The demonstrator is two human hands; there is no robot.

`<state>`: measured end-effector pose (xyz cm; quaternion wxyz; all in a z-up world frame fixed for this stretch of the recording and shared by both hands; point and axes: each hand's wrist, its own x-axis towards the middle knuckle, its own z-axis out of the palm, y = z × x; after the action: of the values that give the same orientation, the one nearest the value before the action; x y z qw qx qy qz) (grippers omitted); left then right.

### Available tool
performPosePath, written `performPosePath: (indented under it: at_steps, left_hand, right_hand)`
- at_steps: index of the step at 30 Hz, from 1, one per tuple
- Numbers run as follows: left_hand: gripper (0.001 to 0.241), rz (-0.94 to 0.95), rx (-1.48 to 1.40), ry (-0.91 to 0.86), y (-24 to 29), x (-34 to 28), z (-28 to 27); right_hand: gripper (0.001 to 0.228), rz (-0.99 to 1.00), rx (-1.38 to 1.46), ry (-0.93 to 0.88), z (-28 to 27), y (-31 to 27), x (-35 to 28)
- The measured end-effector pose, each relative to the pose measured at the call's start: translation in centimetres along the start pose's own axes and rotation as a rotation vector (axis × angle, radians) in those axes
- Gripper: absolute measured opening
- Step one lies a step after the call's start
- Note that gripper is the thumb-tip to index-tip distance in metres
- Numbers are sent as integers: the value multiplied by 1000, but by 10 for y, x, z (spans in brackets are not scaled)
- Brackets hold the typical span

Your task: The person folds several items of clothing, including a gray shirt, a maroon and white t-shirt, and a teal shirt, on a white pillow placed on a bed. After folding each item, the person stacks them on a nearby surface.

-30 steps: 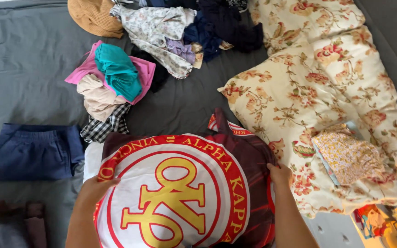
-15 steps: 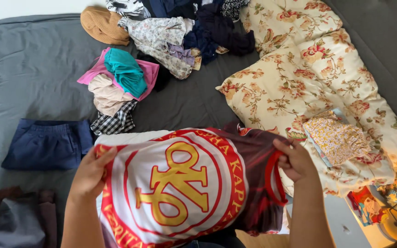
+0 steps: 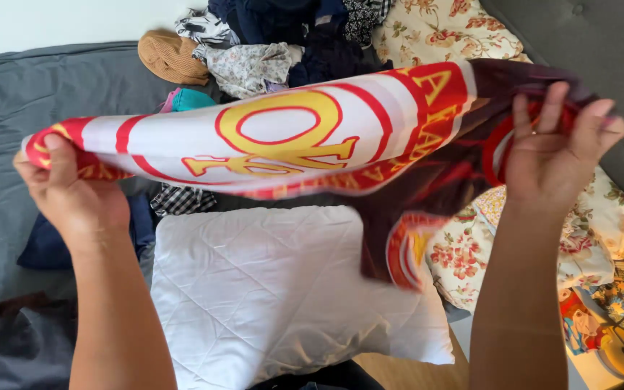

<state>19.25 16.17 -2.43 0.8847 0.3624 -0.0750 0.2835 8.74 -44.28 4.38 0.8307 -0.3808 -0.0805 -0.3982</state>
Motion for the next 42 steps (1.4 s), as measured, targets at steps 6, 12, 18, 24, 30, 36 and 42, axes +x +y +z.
performPosePath:
  at_steps: [6, 12, 18, 24, 30, 36, 42]
  left_hand:
    - [23, 17, 63, -87, 28, -45, -33]
    - [51, -371, 416, -156, 18, -114, -193]
    - [24, -715, 754, 108, 9, -165, -268]
    - [14, -663, 796, 164, 17, -178, -345]
    - [36, -856, 1251, 44, 27, -181, -340]
    - [42, -237, 2019, -235, -23, -178, -195]
    - [48, 284, 1849, -796, -81, -182, -102]
  right_hand:
    - [22, 27, -69, -16, -63, -27, -55]
    - [39, 655, -614, 242, -191, -7, -171]
    - [50, 941, -1188, 332, -271, 25, -237]
    - [37, 609, -1517, 292, -308, 37, -256]
    - [45, 604, -1942, 403, -248, 33, -269]
    - [55, -100, -1972, -134, -170, 109, -307]
    - [55, 134, -1950, -847, -50, 164, -347]
